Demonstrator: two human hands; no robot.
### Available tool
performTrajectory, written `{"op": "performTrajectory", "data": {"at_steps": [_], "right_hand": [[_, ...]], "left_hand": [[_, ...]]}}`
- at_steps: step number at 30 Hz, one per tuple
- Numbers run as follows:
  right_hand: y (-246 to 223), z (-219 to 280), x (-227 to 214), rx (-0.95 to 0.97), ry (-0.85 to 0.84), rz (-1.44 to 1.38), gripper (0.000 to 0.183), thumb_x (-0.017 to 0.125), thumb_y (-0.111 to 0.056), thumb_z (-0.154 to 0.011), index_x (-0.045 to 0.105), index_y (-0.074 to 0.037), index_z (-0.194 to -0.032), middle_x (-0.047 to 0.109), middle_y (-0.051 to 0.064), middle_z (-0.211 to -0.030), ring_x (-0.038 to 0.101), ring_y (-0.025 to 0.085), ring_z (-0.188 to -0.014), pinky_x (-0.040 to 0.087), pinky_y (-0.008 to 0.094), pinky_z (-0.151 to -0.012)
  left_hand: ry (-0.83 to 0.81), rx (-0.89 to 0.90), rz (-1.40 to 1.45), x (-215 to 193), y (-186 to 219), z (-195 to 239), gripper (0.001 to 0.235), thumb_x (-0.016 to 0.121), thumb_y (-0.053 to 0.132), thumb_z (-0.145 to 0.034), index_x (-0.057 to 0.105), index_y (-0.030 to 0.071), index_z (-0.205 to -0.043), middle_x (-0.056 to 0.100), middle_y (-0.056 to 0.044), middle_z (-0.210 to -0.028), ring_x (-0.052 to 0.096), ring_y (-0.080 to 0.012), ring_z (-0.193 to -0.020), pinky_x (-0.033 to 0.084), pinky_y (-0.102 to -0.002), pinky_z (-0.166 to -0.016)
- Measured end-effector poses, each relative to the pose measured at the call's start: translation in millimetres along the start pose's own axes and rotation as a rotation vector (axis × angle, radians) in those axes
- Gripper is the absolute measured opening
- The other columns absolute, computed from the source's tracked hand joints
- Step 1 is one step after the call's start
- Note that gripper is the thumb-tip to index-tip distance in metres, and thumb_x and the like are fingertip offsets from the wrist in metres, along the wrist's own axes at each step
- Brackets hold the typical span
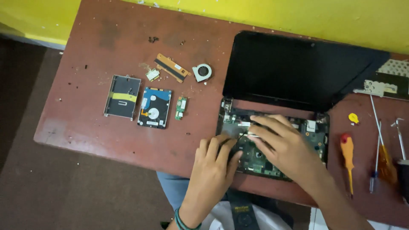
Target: The person works on a disassembled laptop, connecting ribbon cables to the motherboard and using a screwdriver to tighten screws. Various components such as a hard drive, fan, and screws are visible on the table.
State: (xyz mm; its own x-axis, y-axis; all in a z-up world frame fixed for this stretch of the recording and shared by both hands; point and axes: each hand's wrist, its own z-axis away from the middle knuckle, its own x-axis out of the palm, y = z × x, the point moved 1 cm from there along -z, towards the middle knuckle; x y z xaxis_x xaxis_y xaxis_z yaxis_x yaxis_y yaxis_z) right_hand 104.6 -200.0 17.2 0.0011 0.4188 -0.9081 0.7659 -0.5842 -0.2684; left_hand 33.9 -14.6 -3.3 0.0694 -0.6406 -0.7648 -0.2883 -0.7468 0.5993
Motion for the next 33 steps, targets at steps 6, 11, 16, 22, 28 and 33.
{"op": "performTrajectory", "data": {"at_steps": [6, 11, 16, 22, 28, 33], "right_hand": [[6.5, -17.5, -3.4, 0.006, -0.126, 0.120, 0.016, 0.069, -0.014, -0.094, 0.070, -0.005, -0.108, 0.067, 0.014, -0.124, 0.063, 0.028, -0.112, 0.051, 0.043, -0.105], [15.9, -16.5, 8.5, -0.007, -0.141, 0.106, 0.019, 0.066, -0.009, -0.093, 0.070, -0.004, -0.111, 0.065, 0.017, -0.127, 0.062, 0.032, -0.114, 0.050, 0.044, -0.106], [25.8, -3.6, 15.5, 0.056, -0.324, 0.095, 0.033, 0.064, -0.009, -0.085, 0.069, -0.012, -0.117, 0.062, 0.015, -0.136, 0.062, 0.029, -0.117, 0.047, 0.047, -0.109], [21.9, -3.4, 16.4, 0.288, -0.271, -0.037, 0.037, 0.052, -0.045, -0.097, 0.075, -0.020, -0.112, 0.062, 0.005, -0.144, 0.062, 0.026, -0.122, 0.046, 0.043, -0.111], [31.4, 10.9, 25.3, 0.122, -0.304, -0.039, 0.035, 0.045, -0.023, -0.101, 0.066, -0.019, -0.128, 0.053, 0.011, -0.153, 0.058, 0.033, -0.127, 0.046, 0.049, -0.109], [30.6, -3.6, 27.1, 0.095, -0.185, -0.016, 0.031, 0.068, -0.017, -0.091, 0.067, -0.012, -0.121, 0.061, 0.009, -0.142, 0.067, 0.027, -0.113, 0.055, 0.044, -0.104]], "left_hand": [[0.052, -0.019, 0.128, -8.2, -17.2, -17.4, 0.015, 0.053, 0.016, -0.108, 0.059, 0.002, -0.110, 0.054, -0.018, -0.109, 0.051, -0.0335, -0.089, 0.044, -0.045, -0.079], [0.115, -0.122, 0.228, -0.6, -37.3, -36.3, 0.017, 0.063, 0.009, -0.101, 0.058, 0.000, -0.115, 0.057, -0.017, -0.113, 0.059, -0.0331, -0.102, 0.051, -0.043, -0.089], [0.068, -0.225, 0.299, 10.2, -48.9, -45.6, 0.029, 0.067, 0.011, -0.098, 0.057, 0.000, -0.123, 0.059, -0.019, -0.118, 0.063, -0.0350, -0.112, 0.053, -0.042, -0.098], [0.144, -0.214, 0.210, 10.2, -44.7, -53.6, 0.026, 0.068, 0.013, -0.097, 0.061, 0.002, -0.119, 0.062, -0.016, -0.112, 0.069, -0.0307, -0.109, 0.057, -0.037, -0.096], [0.021, -0.332, 0.198, 11.2, -39.3, -54.7, 0.032, 0.069, 0.003, -0.093, 0.070, 0.014, -0.123, 0.060, -0.012, -0.109, 0.064, -0.0223, -0.078, 0.050, -0.033, -0.064], [0.185, -0.263, -0.074, 23.0, -36.6, -57.4, 0.030, 0.068, -0.001, -0.091, 0.075, 0.017, -0.114, 0.068, -0.005, -0.102, 0.054, -0.0184, -0.068, 0.052, -0.032, -0.063]]}}
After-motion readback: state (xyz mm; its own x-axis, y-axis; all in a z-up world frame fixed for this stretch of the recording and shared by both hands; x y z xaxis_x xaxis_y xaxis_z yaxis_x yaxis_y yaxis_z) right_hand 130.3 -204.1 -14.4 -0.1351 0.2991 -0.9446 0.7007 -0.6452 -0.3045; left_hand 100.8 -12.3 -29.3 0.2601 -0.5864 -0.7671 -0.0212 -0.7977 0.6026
